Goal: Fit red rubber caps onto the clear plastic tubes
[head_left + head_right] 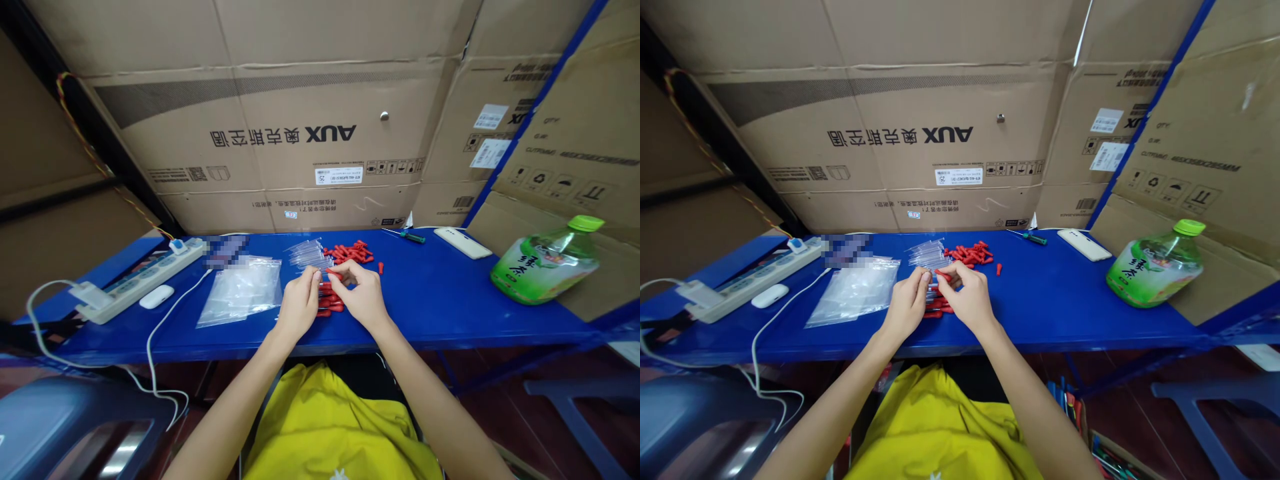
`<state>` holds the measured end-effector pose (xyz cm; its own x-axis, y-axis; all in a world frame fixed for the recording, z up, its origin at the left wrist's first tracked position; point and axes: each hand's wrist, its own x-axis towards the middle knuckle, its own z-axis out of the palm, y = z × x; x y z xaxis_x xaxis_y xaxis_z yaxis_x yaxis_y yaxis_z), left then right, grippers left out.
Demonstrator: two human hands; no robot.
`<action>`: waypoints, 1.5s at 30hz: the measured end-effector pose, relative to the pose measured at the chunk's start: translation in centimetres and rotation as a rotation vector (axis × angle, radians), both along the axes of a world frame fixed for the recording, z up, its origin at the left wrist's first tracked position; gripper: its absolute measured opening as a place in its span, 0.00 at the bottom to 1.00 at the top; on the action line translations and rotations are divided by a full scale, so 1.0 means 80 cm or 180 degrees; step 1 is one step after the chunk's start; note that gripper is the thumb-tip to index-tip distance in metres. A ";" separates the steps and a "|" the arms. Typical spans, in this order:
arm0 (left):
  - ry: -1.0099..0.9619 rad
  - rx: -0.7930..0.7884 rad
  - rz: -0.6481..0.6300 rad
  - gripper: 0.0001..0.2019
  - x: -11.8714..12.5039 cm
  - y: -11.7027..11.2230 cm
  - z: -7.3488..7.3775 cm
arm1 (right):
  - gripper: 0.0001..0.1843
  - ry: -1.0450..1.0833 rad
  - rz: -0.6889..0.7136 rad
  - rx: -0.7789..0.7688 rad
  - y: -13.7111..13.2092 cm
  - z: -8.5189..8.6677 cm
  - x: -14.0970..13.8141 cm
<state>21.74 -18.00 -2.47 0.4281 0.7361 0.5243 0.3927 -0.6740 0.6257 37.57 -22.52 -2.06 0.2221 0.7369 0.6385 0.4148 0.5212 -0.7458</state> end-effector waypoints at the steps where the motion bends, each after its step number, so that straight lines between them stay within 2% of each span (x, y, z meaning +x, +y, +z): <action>1: -0.0006 0.0003 0.0022 0.14 0.000 0.000 0.000 | 0.03 -0.0014 -0.0003 0.0008 0.000 0.000 0.000; 11: 0.0199 0.0131 -0.0110 0.14 -0.001 0.001 -0.003 | 0.04 -0.0012 0.0062 0.0029 0.000 0.000 0.001; 22: 0.0357 0.0202 -0.0376 0.16 -0.004 0.002 0.000 | 0.09 0.0548 0.0703 -0.0496 0.005 -0.005 0.016; 27: 0.0495 0.0313 -0.0446 0.15 -0.009 0.004 0.000 | 0.11 0.0548 0.0872 -0.0576 0.006 -0.004 0.021; 38: 0.0754 0.0439 -0.0489 0.15 -0.009 0.003 -0.001 | 0.16 0.0328 0.0898 -0.0702 0.001 0.004 0.032; 45: 0.0853 0.0425 -0.0438 0.16 -0.008 0.002 0.001 | 0.15 0.0288 0.0845 -0.0788 0.000 0.002 0.034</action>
